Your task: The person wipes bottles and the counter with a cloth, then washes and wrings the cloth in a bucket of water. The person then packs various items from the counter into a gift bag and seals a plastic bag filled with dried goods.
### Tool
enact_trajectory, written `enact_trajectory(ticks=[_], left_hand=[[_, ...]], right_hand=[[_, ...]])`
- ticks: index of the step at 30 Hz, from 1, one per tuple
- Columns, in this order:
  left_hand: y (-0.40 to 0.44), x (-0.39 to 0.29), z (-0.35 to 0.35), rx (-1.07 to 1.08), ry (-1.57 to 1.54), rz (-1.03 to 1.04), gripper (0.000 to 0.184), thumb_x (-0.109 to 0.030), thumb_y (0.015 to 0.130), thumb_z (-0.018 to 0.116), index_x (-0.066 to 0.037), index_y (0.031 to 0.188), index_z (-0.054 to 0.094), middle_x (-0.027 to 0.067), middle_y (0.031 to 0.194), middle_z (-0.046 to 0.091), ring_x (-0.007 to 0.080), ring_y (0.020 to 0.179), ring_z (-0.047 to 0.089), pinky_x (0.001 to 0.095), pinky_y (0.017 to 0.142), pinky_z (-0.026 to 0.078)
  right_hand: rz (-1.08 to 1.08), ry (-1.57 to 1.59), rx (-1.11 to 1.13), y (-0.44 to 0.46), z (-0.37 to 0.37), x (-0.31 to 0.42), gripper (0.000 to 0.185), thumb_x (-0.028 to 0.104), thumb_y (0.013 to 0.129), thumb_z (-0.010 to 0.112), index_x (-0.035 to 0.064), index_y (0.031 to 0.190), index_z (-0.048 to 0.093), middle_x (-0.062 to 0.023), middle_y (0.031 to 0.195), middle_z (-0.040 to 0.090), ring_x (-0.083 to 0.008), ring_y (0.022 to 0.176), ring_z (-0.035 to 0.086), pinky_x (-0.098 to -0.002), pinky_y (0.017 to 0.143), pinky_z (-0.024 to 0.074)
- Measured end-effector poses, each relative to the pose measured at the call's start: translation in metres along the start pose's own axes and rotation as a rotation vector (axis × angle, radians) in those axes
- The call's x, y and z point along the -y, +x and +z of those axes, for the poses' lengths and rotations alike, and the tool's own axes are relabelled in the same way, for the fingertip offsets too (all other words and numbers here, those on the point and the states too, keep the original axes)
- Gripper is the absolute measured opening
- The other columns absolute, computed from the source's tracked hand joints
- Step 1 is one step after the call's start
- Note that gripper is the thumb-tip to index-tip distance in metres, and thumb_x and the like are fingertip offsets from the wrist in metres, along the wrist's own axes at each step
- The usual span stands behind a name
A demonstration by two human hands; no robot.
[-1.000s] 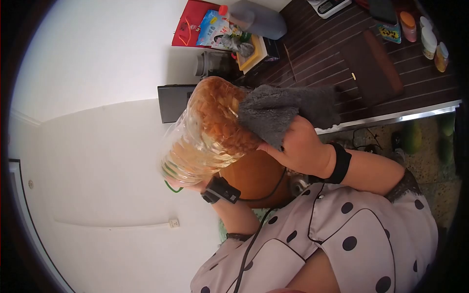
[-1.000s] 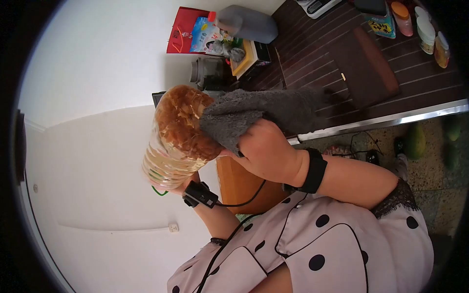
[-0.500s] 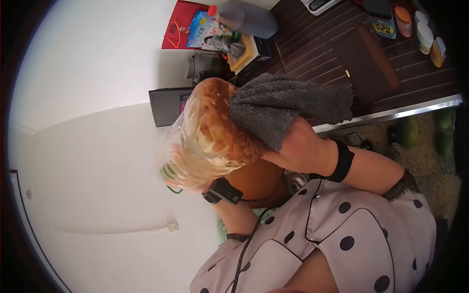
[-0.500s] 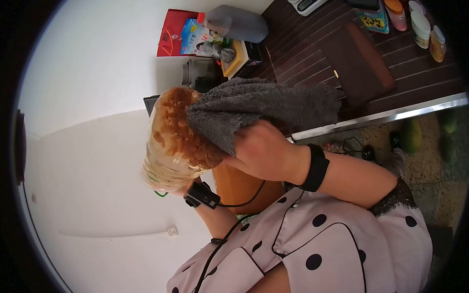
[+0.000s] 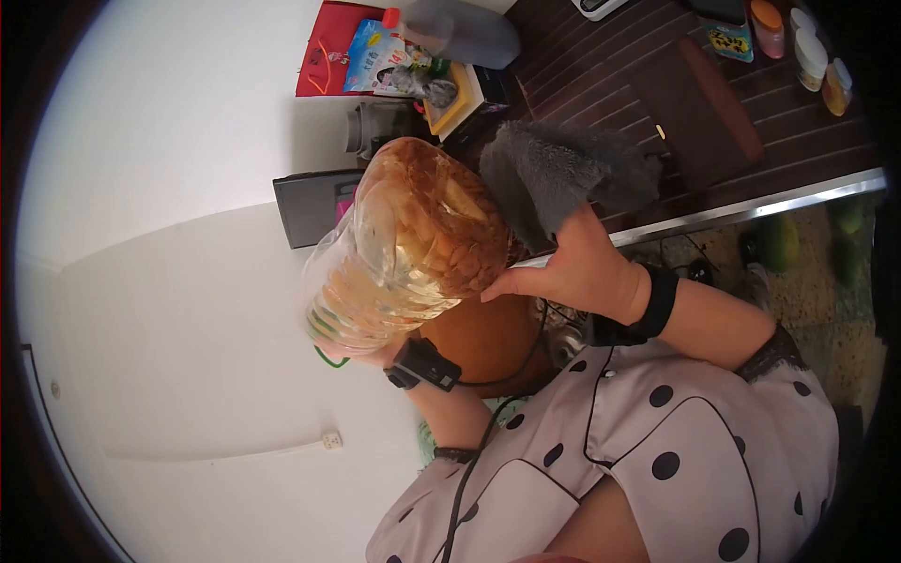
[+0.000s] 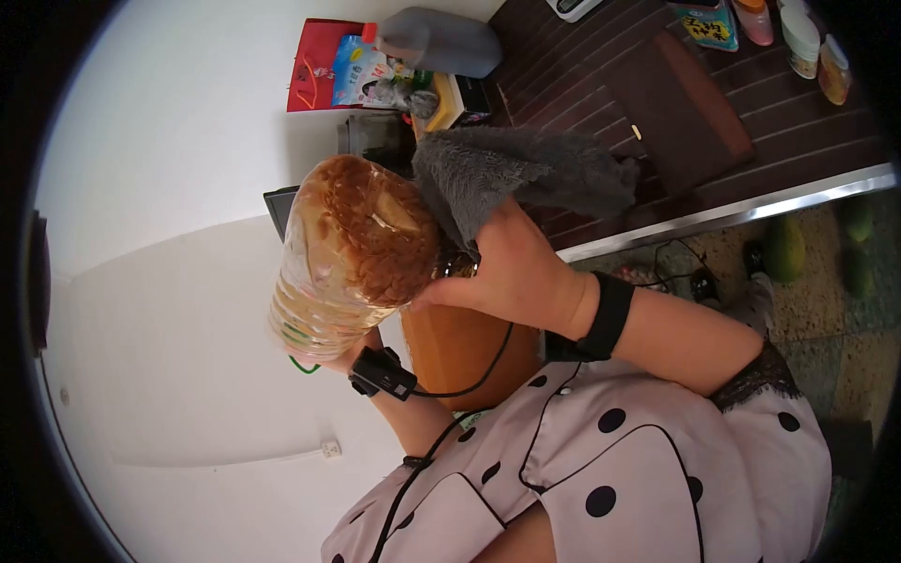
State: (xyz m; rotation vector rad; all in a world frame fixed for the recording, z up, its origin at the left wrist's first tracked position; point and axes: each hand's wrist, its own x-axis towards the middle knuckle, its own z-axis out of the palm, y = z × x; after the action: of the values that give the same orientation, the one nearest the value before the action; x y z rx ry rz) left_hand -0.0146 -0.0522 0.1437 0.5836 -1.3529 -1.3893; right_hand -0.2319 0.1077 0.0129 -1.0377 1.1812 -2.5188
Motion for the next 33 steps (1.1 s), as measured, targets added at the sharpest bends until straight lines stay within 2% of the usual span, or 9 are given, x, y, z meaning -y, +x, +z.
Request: enact_trajectory(ticks=[4,8,14,18,20,21,26,30,33], left_hand=[[-0.007,0.000,-0.002,0.128,-0.172,-0.054,0.072,-0.063,0.090,0.036,-0.017,0.146,0.028,0.0042,0.151,0.029,0.0282,0.140,0.019,0.0568,0.112,0.020],[-0.016,0.001,0.030,-0.009,-0.186,0.001,0.073,-0.064,0.090,0.037,-0.017,0.146,0.028,0.0026,0.152,0.027,0.0293,0.140,0.019,0.0585,0.110,0.021],[-0.022,0.003,0.037,0.143,-0.278,0.052,0.081,-0.066,0.087,0.040,-0.013,0.146,0.027,0.0011,0.152,0.026,0.0334,0.139,0.020,0.0666,0.106,0.020],[-0.023,0.014,0.029,0.321,-0.285,0.088,0.080,-0.061,0.089,0.046,-0.008,0.146,0.025,0.0038,0.152,0.026,0.0359,0.139,0.019,0.0665,0.108,0.016],[-0.023,0.019,0.034,0.262,-0.234,0.107,0.084,-0.062,0.087,0.048,-0.007,0.146,0.024,0.0055,0.152,0.025,0.0362,0.138,0.021,0.0653,0.109,0.016],[-0.024,0.021,0.038,0.209,-0.174,0.129,0.088,-0.062,0.085,0.051,-0.006,0.146,0.023,0.0071,0.153,0.024,0.0365,0.138,0.022,0.0641,0.111,0.016],[-0.020,0.035,0.044,0.234,-0.099,0.022,0.085,-0.062,0.084,0.054,-0.006,0.143,0.028,0.0084,0.150,0.030,0.0343,0.134,0.031,0.0613,0.110,0.021],[-0.021,0.050,0.047,0.333,-0.088,-0.027,0.076,-0.055,0.083,0.062,-0.008,0.138,0.038,0.0083,0.148,0.033,0.0315,0.132,0.035,0.0615,0.108,0.025],[-0.019,0.063,0.049,0.349,-0.045,0.064,0.078,-0.053,0.078,0.069,-0.010,0.137,0.040,0.0096,0.147,0.032,0.0341,0.132,0.035,0.0625,0.107,0.026]], right_hand=[[0.045,-0.030,0.208,-0.007,-0.002,-0.001,0.084,0.041,0.069,0.081,-0.0051,0.128,0.044,-0.0236,0.125,0.051,-0.0398,0.116,0.050,-0.0428,0.099,0.0390],[-0.014,-0.079,0.237,-0.013,0.003,0.004,0.078,0.041,0.073,0.077,-0.0053,0.127,0.045,-0.0242,0.123,0.052,-0.0404,0.113,0.051,-0.0425,0.097,0.0411],[-0.012,0.120,0.229,0.012,-0.006,0.030,0.072,0.034,0.074,0.079,-0.0029,0.126,0.048,-0.0187,0.120,0.057,-0.0320,0.109,0.057,-0.0383,0.094,0.0430],[0.094,0.083,0.325,0.045,-0.014,0.017,0.062,0.041,0.078,0.074,-0.0043,0.115,0.055,-0.0144,0.101,0.063,-0.0228,0.092,0.061,-0.0341,0.083,0.0479],[0.201,0.055,0.384,0.054,-0.013,0.008,0.061,0.059,0.080,0.063,0.0000,0.093,0.062,-0.0118,0.067,0.059,-0.0287,0.062,0.059,-0.0377,0.061,0.0479],[0.095,-0.072,0.356,0.049,-0.012,-0.002,0.055,0.056,0.086,0.058,0.0009,0.089,0.063,-0.0122,0.061,0.057,-0.0307,0.056,0.058,-0.0369,0.054,0.0460],[-0.255,-0.398,0.025,0.013,0.004,0.005,0.042,0.041,0.092,0.052,0.0023,0.080,0.065,-0.0160,0.065,0.059,-0.0379,0.063,0.057,-0.0392,0.060,0.0451],[-0.246,-0.680,0.268,-0.006,-0.007,0.013,0.049,0.039,0.092,0.053,0.0028,0.060,0.062,-0.0170,0.059,0.057,-0.0362,0.063,0.057,-0.0441,0.062,0.0445],[0.082,-0.557,0.527,-0.006,-0.016,0.014,0.053,0.040,0.093,0.052,0.0020,0.056,0.059,-0.0173,0.056,0.053,-0.0365,0.061,0.055,-0.0433,0.058,0.0429]])
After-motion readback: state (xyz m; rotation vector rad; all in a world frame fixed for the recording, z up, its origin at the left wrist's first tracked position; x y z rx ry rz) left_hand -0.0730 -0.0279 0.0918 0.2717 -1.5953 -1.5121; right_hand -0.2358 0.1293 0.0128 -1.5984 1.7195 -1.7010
